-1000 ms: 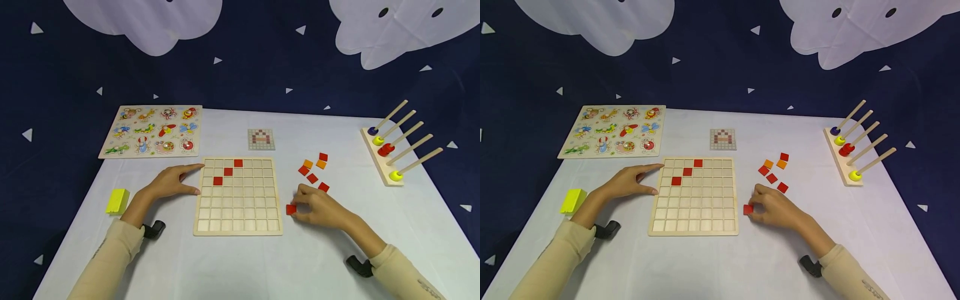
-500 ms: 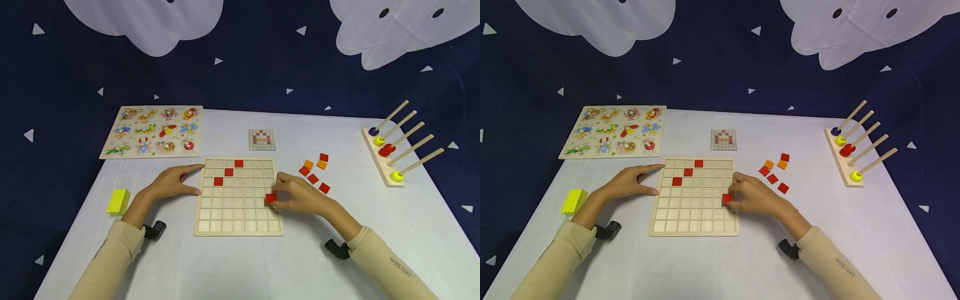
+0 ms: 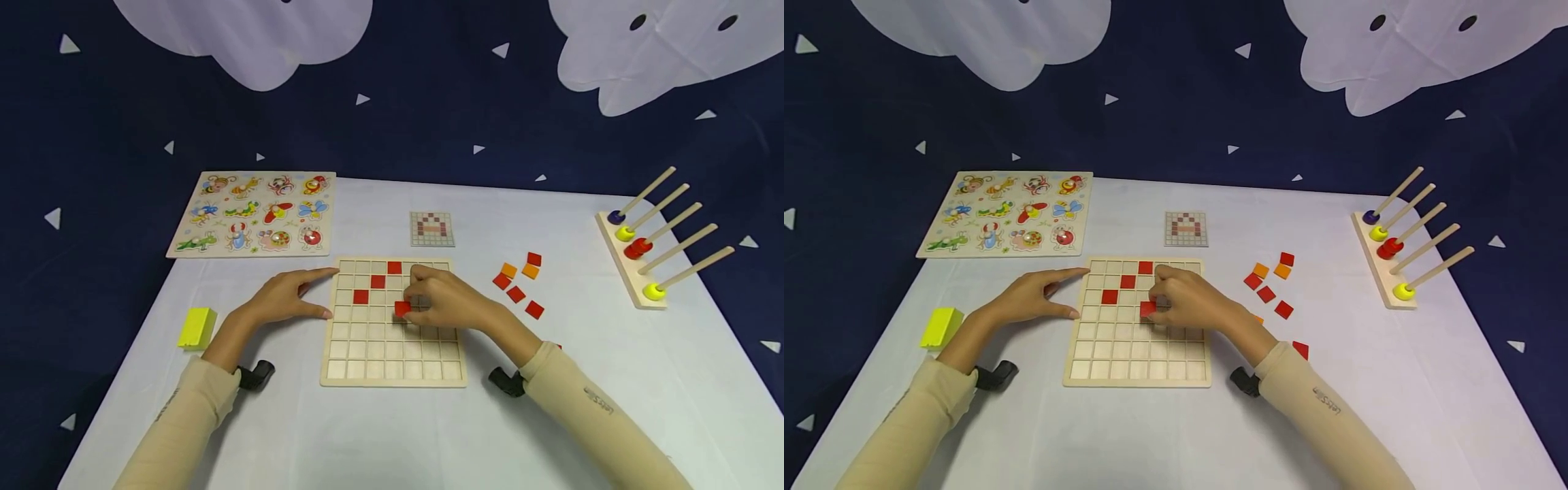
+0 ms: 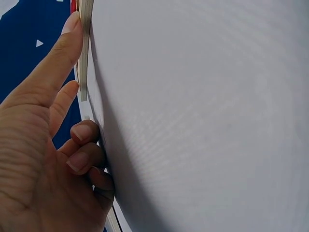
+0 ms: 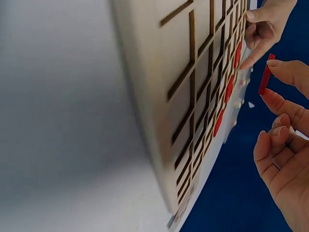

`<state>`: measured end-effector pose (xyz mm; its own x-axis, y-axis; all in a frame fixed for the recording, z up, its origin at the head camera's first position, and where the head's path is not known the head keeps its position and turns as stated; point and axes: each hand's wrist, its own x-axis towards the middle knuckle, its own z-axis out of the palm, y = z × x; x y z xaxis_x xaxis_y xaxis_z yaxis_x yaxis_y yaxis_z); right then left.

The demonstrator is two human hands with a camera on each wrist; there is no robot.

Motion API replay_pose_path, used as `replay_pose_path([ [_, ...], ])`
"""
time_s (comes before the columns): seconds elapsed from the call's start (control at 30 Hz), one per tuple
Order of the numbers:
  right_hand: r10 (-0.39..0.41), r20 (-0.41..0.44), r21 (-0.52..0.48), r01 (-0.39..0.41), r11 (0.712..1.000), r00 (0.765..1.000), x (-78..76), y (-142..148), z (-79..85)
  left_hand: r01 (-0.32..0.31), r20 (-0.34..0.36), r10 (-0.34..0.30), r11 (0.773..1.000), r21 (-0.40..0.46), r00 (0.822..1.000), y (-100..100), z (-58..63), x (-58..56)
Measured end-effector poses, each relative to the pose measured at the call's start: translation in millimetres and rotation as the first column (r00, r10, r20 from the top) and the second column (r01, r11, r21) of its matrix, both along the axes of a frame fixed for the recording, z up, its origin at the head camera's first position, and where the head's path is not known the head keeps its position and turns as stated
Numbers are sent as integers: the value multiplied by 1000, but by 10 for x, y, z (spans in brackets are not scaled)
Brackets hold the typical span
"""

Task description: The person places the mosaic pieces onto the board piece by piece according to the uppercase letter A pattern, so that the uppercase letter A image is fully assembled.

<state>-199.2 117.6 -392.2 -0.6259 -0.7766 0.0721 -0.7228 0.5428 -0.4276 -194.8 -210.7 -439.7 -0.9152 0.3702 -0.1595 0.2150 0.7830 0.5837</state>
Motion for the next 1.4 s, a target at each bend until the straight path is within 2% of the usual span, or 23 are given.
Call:
replay_pose_path([
  [0.5,39,4,62,-39,997,999,-48,-349,-31,18,-15,-18,1000,0,1000,29,8,-31],
  [0.83,67,2,118,-66,991,998,-74,-566,-100,13,2,-13,1000,16,1000,11,0,-31],
  [1.17,72,-74,140,-61,988,995,-49,-703,-182,13,2,-13,1000,22,1000,5,-2,-16],
  [1.4,64,-82,164,-50,985,995,-5,-779,-190,7,-2,-7,1000,25,1000,-10,-2,4],
])
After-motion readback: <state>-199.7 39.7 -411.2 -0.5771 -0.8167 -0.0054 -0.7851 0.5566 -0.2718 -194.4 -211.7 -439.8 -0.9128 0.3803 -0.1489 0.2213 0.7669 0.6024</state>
